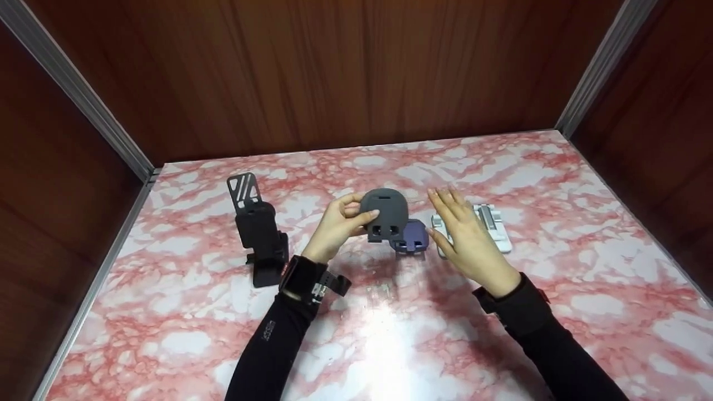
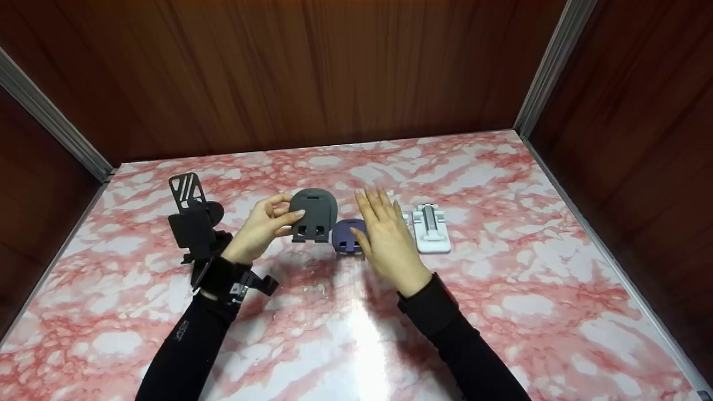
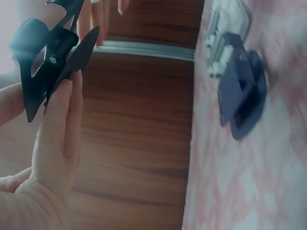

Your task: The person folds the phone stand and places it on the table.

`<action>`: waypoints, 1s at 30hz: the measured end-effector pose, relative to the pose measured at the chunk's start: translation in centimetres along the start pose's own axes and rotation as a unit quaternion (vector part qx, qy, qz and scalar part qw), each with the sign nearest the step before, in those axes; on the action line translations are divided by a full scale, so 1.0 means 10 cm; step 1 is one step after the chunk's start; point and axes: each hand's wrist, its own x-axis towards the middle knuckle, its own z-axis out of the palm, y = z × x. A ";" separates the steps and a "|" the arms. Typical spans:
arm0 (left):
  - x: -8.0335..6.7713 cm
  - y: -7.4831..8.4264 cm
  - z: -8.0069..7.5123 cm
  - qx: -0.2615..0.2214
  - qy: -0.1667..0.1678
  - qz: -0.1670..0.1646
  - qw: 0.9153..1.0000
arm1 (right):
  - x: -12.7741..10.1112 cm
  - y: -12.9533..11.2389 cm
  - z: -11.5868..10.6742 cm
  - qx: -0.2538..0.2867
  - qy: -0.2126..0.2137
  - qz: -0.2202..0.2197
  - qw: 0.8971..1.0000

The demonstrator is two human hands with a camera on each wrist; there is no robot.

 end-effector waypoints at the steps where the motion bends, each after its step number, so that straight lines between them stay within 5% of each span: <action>1: 0.02 -0.01 -0.03 0.003 0.004 -0.007 1.000 | 0.00 0.01 0.01 -0.013 -0.001 -0.003 1.000; 11: 0.16 -0.15 -0.23 0.051 0.016 -0.081 0.995 | 0.01 0.04 0.08 -0.077 -0.019 -0.005 0.997; 23: 0.33 -0.33 -0.38 0.171 0.013 -0.104 0.980 | 0.01 0.09 0.20 -0.089 -0.041 -0.013 0.995; 30: 0.40 -0.46 -0.42 0.196 0.020 -0.135 0.971 | 0.00 0.09 0.22 -0.086 -0.045 -0.019 0.995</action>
